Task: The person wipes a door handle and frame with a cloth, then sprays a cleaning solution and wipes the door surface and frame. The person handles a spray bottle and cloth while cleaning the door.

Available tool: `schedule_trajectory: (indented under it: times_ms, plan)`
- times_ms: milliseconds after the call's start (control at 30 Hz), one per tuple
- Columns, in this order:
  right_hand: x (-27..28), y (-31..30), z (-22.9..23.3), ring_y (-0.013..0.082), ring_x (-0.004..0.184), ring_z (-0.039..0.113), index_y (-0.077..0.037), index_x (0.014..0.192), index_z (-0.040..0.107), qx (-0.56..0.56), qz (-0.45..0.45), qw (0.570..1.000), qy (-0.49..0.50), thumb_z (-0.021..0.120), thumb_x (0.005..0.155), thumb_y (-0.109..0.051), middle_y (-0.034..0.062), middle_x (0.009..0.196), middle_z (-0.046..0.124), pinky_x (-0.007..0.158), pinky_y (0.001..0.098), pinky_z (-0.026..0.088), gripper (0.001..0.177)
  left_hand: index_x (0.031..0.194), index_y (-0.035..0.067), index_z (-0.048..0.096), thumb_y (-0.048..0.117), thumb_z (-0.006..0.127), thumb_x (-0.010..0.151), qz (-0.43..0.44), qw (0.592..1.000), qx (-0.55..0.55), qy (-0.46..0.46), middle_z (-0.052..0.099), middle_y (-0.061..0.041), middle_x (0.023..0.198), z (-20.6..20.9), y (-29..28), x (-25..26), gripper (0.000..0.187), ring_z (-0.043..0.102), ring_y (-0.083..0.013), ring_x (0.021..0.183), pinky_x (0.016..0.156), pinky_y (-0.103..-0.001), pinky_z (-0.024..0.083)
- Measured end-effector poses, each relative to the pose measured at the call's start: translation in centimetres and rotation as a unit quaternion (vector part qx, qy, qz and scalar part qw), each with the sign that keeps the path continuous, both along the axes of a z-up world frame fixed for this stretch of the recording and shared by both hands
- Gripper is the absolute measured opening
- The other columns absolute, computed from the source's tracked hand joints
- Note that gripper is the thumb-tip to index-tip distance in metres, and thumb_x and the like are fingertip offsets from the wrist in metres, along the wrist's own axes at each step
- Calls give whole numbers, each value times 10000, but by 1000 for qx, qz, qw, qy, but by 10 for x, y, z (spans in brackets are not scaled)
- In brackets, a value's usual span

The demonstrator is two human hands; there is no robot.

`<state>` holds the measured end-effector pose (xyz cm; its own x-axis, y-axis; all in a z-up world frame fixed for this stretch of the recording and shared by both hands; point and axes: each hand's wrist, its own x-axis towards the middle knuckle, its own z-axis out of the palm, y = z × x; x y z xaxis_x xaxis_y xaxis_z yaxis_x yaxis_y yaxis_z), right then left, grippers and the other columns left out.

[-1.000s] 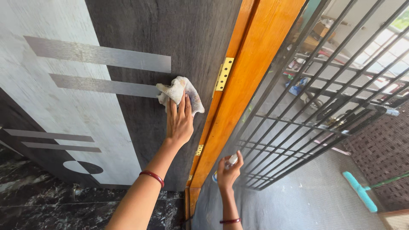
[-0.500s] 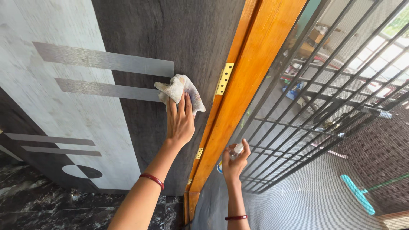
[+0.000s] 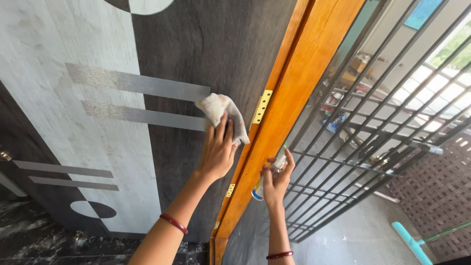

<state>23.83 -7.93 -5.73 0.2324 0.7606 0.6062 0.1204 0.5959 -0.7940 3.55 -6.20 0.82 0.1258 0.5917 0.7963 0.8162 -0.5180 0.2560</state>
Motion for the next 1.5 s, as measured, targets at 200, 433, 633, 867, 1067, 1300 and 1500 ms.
schedule_trajectory:
  times_ms: [200,433,633,867,1067,1300,1500]
  plan:
    - [-2,-12,55,215,878,682,-123,1601,241,34,145,986,70,501,855,98,143,1230,569,832,376,567,821,1395,-63,524,206,516,1046,-95,992,-10,-88,506,-262,1492,24,-32,3,440,512,-447,1291,1092,-503,424]
    - [-26,-31,99,267,1093,684,-129,1627,174,63,218,974,-6,604,896,104,159,1384,537,968,438,555,880,1511,141,516,-15,501,907,-126,980,-86,-128,723,-166,1103,43,-60,-14,624,708,-320,927,829,-424,557]
    - [-68,-47,119,308,1209,665,-119,1622,178,92,238,966,-42,662,919,83,201,1291,613,1014,471,586,877,1101,123,753,-36,546,905,-189,962,-16,-198,769,-93,1187,26,-53,-54,327,774,-278,971,839,-373,612]
    - [-156,-59,133,330,1224,676,-101,1594,220,114,274,955,-23,710,903,58,207,1263,628,982,468,601,862,1271,-4,650,259,699,933,-354,916,-117,-146,596,-131,1340,60,-95,-141,431,652,-298,1145,941,-399,551]
    - [-262,-72,135,338,1294,653,-113,1626,200,172,319,931,-49,736,932,20,225,1331,632,1028,464,581,887,1238,31,638,373,790,855,-206,974,-55,-75,641,-113,1224,68,-125,-234,535,641,-307,1130,950,-434,542]
    - [-366,-80,129,324,1491,491,-105,1686,53,154,426,890,-52,791,924,-413,222,1584,501,1214,447,425,1105,1231,45,637,370,733,847,-198,941,-185,-204,628,-71,1179,83,-179,-339,512,642,-199,952,692,-336,537]
    - [-430,-60,107,230,1311,561,-18,1570,351,66,465,865,-180,813,852,-246,145,1396,594,1117,394,442,883,1319,25,596,344,646,968,-268,913,-129,-278,606,-77,1138,74,-196,-412,477,617,-144,972,765,-300,527]
